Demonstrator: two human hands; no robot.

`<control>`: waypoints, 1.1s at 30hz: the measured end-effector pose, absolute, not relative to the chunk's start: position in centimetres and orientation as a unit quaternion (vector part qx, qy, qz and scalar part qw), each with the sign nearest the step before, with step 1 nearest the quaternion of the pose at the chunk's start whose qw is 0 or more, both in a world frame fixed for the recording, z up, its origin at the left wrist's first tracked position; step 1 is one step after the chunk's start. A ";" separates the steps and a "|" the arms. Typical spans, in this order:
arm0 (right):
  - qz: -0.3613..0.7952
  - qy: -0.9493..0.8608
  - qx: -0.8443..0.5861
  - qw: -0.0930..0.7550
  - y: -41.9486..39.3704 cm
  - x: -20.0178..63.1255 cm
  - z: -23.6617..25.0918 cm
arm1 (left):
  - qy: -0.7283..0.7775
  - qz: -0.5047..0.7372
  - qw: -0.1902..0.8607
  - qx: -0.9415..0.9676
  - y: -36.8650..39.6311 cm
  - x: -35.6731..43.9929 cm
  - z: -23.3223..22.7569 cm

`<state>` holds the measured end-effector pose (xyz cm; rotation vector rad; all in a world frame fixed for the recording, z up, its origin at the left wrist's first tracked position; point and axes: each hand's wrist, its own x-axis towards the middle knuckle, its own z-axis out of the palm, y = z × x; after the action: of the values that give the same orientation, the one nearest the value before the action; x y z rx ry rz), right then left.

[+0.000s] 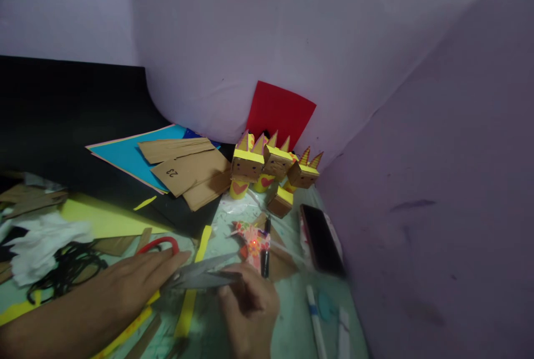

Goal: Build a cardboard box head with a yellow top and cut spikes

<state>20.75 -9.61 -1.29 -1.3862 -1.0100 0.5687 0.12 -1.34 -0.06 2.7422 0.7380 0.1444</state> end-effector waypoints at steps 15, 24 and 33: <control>0.240 -0.446 -0.586 0.633 -9.4 21.0 -2.5 | 0.254 0.039 0.103 0.961 -1.1 0.3 -0.1; 0.264 -0.421 -0.598 0.629 -9.2 20.8 -2.5 | 0.265 0.013 0.102 0.959 -0.8 0.5 -0.3; 0.301 -0.392 -0.607 0.622 -9.2 20.7 -2.1 | 0.278 0.060 0.099 0.954 -1.1 0.3 -1.7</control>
<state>20.68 -9.17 -2.14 -1.3938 -0.9015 0.6910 0.29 -1.11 -1.68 2.8207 0.8219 0.1774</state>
